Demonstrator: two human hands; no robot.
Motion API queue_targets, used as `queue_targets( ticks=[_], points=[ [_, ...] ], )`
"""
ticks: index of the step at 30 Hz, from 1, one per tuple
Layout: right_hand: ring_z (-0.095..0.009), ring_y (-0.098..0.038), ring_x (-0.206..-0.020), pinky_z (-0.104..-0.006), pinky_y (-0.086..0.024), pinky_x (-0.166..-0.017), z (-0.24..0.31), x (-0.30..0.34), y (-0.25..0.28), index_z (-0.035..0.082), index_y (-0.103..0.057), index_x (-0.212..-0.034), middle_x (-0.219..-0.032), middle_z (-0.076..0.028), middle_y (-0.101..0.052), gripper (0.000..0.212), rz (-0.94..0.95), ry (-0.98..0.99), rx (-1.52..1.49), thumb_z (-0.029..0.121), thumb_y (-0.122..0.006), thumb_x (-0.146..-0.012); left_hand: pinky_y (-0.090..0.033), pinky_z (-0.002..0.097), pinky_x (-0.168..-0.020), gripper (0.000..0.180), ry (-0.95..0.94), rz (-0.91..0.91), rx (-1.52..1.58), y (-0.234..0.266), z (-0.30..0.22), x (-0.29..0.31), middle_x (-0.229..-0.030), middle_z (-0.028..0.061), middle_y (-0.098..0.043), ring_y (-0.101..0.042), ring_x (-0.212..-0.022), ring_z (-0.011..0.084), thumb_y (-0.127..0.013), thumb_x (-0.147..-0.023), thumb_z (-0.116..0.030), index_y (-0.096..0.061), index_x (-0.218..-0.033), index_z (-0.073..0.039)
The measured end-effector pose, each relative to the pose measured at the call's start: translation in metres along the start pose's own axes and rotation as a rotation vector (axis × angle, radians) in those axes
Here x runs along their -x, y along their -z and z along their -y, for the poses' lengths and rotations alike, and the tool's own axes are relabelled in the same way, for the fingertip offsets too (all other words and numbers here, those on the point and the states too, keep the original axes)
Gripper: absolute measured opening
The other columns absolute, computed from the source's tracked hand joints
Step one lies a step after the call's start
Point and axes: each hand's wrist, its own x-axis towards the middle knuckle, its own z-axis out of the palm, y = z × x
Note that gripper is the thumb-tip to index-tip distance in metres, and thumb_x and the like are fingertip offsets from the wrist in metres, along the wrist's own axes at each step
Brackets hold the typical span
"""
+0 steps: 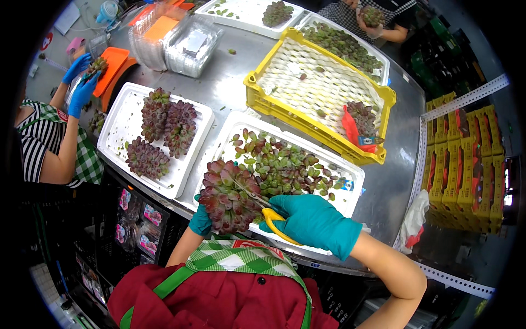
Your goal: The person trims and sorts succulent plants using shears and by hand, eventually placing them into a crate.
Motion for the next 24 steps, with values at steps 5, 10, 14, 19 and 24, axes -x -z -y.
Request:
queue_targets(
  ticks=[5,10,14,19,24],
  points=[
    [-0.031,-0.06,-0.073,-0.0352,-0.048,-0.064,-0.001,0.006,0.002,0.007,-0.058,-0.102,-0.086,-0.015,-0.062,0.039,-0.053,-0.026,0.054,0.039,-0.057,-0.079,-0.045,0.0353,-0.088,0.075,-0.013,-0.012,0.016,0.001,0.0,0.003,-0.119,0.0082,-0.048,-0.051,-0.106,0.0209,-0.05,-0.075,-0.061,-0.038,-0.125,-0.007],
    [-0.025,-0.063,-0.079,-0.0309,-0.049,-0.069,-0.022,0.0,-0.01,0.003,-0.054,-0.11,-0.091,-0.016,-0.063,0.048,-0.202,-0.044,-0.152,0.036,-0.064,-0.076,-0.045,0.0353,-0.088,0.076,-0.026,-0.018,0.037,0.004,0.002,0.003,-0.12,0.0083,-0.048,-0.051,-0.106,0.021,-0.049,-0.075,-0.062,-0.038,-0.126,-0.007],
    [-0.017,-0.061,-0.087,-0.0267,-0.048,-0.076,-0.043,-0.004,-0.031,-0.001,-0.049,-0.115,-0.098,-0.015,-0.062,0.05,-0.287,-0.02,-0.391,0.026,-0.067,-0.076,-0.045,0.0353,-0.088,0.077,-0.013,-0.013,0.049,0.003,0.005,-0.004,-0.12,0.0083,-0.048,-0.051,-0.106,0.021,-0.049,-0.074,-0.063,-0.038,-0.126,-0.007],
    [-0.01,-0.056,-0.092,-0.0236,-0.046,-0.08,-0.047,-0.006,-0.046,-0.004,-0.046,-0.118,-0.106,-0.013,-0.06,0.05,-0.27,-0.001,-0.614,0.017,-0.066,-0.077,-0.044,0.0346,-0.09,0.085,-0.008,-0.036,0.056,-0.003,0.01,-0.006,-0.12,0.0088,-0.048,-0.05,-0.107,0.0214,-0.045,-0.071,-0.069,-0.037,-0.125,-0.004],
    [-0.009,-0.055,-0.089,-0.0233,-0.046,-0.081,-0.037,-0.002,-0.043,-0.003,-0.047,-0.117,-0.102,-0.011,-0.061,0.049,-0.238,-0.026,-0.555,0.014,-0.067,-0.076,-0.044,0.0331,-0.088,0.078,-0.03,-0.036,0.139,-0.004,0.01,-0.007,-0.119,0.0093,-0.048,-0.051,-0.105,0.0201,-0.046,-0.075,-0.063,-0.038,-0.125,-0.003]
  ],
)
